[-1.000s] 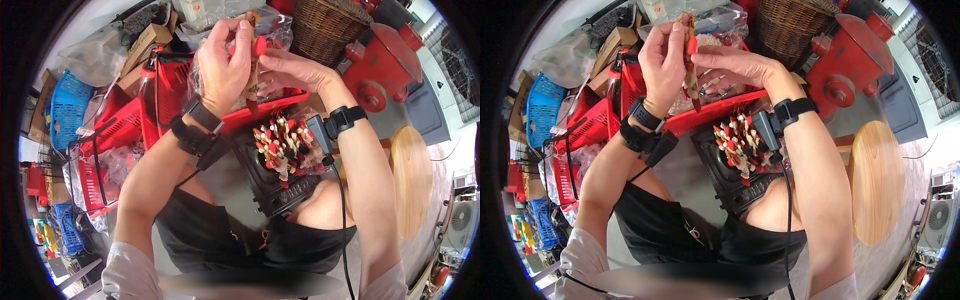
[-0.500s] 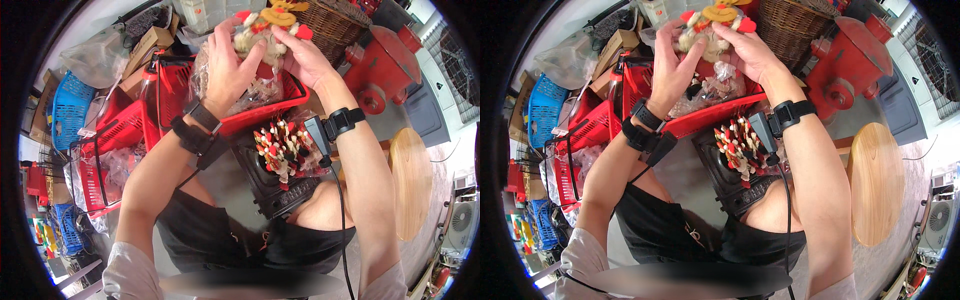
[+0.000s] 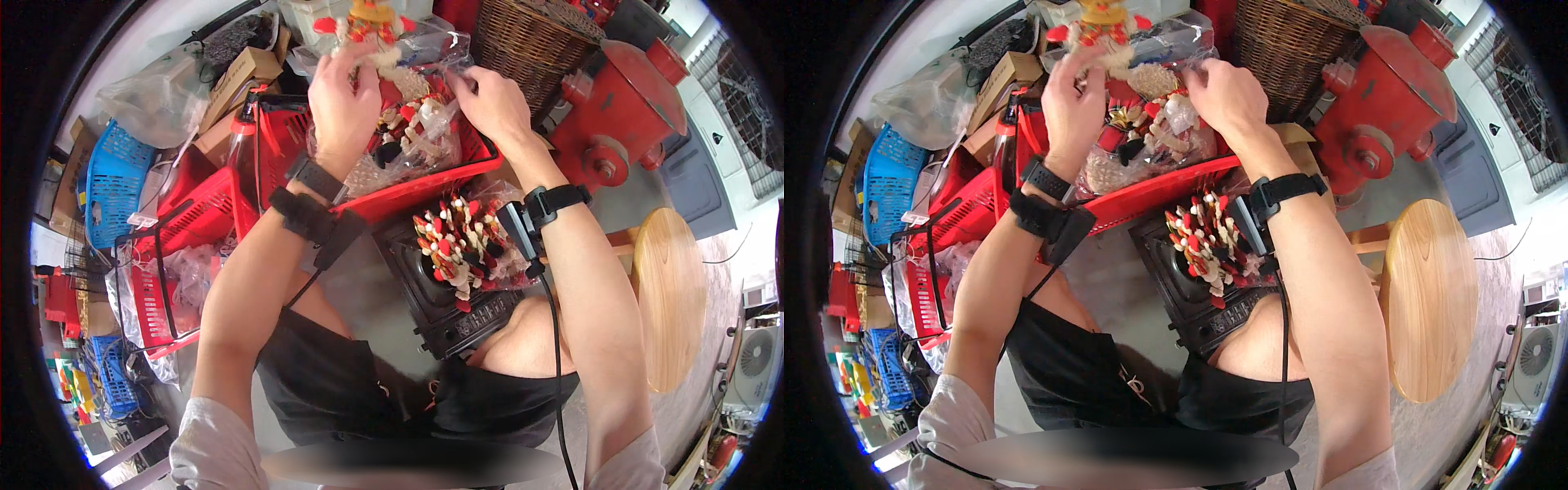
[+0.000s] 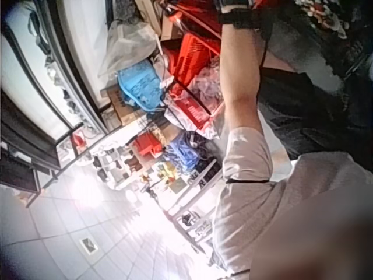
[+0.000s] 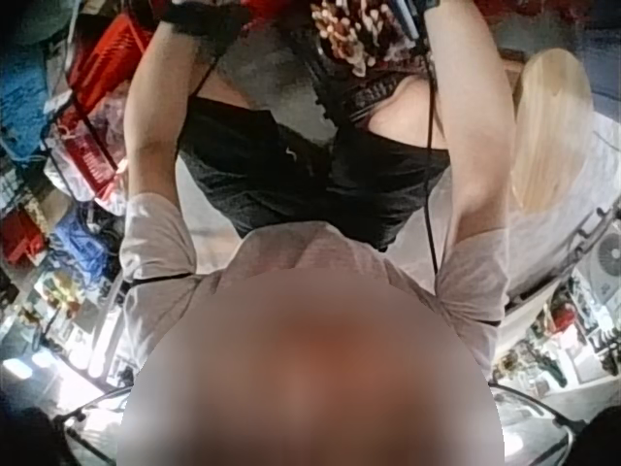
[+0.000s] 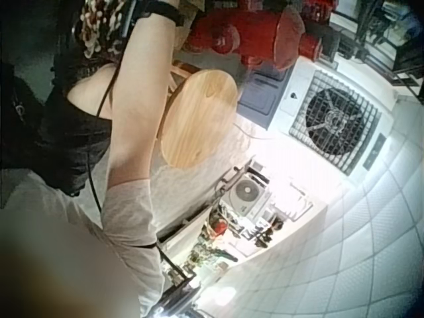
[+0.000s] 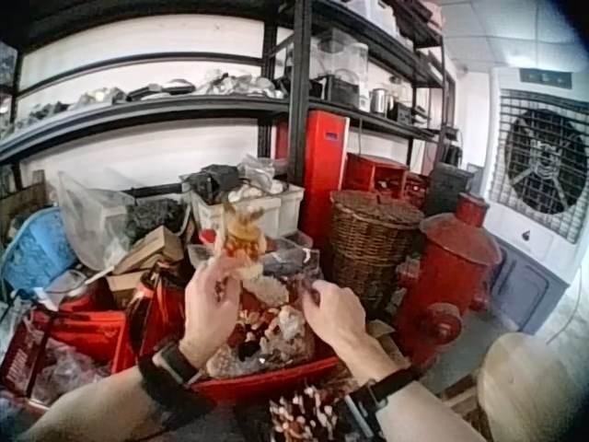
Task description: The recorder is sorting Christmas ornaments and small toy figures from various bags and containers.
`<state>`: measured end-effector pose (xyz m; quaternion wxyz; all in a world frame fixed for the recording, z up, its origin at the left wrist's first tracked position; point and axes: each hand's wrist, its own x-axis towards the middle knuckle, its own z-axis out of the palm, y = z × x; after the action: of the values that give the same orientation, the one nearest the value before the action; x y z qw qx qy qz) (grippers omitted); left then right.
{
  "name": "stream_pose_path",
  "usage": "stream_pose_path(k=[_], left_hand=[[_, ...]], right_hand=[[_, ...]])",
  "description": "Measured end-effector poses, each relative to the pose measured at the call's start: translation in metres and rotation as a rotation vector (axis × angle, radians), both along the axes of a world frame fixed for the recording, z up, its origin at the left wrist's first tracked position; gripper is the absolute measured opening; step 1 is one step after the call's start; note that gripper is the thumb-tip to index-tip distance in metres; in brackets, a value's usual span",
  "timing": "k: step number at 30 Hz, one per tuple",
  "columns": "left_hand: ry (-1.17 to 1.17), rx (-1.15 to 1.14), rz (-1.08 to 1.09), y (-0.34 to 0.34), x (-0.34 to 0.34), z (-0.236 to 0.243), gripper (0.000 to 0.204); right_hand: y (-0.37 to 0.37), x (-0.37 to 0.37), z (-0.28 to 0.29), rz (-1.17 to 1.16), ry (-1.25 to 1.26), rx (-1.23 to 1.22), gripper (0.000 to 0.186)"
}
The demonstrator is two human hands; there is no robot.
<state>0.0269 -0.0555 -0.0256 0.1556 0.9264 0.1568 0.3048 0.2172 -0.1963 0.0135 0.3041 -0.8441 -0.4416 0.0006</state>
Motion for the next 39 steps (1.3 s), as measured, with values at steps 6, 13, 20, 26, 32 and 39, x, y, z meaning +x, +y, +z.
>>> stream_pose_path(k=[6, 13, 20, 26, 32, 39], left_hand=[[-0.098, -0.013, 0.041, -0.013, 0.001, 0.007, 0.047], [-0.004, 0.080, 0.174, -0.035, 0.006, 0.004, 0.050], [0.375, 0.080, 0.205, -0.032, -0.008, 0.000, 0.041], [0.385, 0.204, 0.006, -0.013, 0.014, -0.035, 0.036], [0.365, 0.359, -0.239, -0.011, -0.010, -0.017, 0.030], [0.497, 0.077, -0.467, 0.032, 0.011, -0.067, 0.033]], right_hand=[[0.004, 0.000, 0.000, 0.016, -0.030, 0.004, 0.027], [0.008, -0.004, -0.004, 0.031, 0.019, 0.156, 0.024], [0.007, 0.004, -0.005, 0.055, 0.064, 0.199, 0.026], [0.018, -0.006, -0.008, 0.112, 0.138, 0.252, 0.029], [0.008, 0.008, -0.009, 0.122, 0.197, 0.285, 0.033], [0.016, 0.001, -0.012, 0.171, 0.296, 0.318, 0.038]])
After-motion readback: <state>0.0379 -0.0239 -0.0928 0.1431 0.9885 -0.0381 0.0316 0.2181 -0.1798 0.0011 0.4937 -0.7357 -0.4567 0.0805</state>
